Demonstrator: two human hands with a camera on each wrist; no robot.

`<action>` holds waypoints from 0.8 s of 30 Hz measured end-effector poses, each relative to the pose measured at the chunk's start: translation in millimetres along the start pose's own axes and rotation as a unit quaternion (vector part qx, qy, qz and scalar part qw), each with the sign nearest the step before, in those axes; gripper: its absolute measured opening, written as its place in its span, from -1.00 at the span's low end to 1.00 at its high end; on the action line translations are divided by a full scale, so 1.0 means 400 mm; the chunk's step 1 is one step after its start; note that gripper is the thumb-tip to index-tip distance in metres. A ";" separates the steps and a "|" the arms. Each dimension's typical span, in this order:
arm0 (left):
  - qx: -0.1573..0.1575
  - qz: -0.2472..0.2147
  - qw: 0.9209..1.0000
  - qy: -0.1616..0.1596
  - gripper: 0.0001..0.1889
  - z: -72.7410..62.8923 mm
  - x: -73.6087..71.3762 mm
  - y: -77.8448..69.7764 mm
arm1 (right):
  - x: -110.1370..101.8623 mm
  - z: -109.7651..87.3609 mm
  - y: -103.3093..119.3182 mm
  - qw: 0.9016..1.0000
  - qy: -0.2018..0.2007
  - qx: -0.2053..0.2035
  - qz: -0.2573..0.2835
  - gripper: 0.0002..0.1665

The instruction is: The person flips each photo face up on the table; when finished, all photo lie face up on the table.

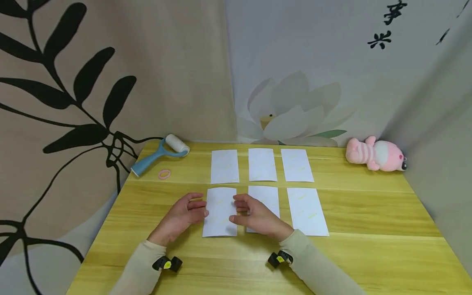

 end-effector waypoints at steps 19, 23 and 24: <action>0.077 0.398 0.914 0.014 0.43 0.046 0.006 -0.021 | 0.019 0.008 0.004 0.998 -0.048 0.014 0.036 -0.13; 0.083 0.421 0.903 0.035 0.48 0.063 0.001 -0.040 | 0.018 0.013 0.005 0.997 -0.047 0.021 0.063 -0.14; 0.080 0.423 0.902 0.039 0.47 0.067 0.000 -0.045 | 0.019 0.013 0.005 0.997 -0.046 0.022 0.063 -0.14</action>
Point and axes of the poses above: each hand's wrist, its own z-axis towards the middle knuckle, its own x-axis out of the palm, y = z × x, the point moved 2 cm from there along z, towards the middle knuckle, and after that the axes turned 6 degrees about -y, right-handed, at the moved point
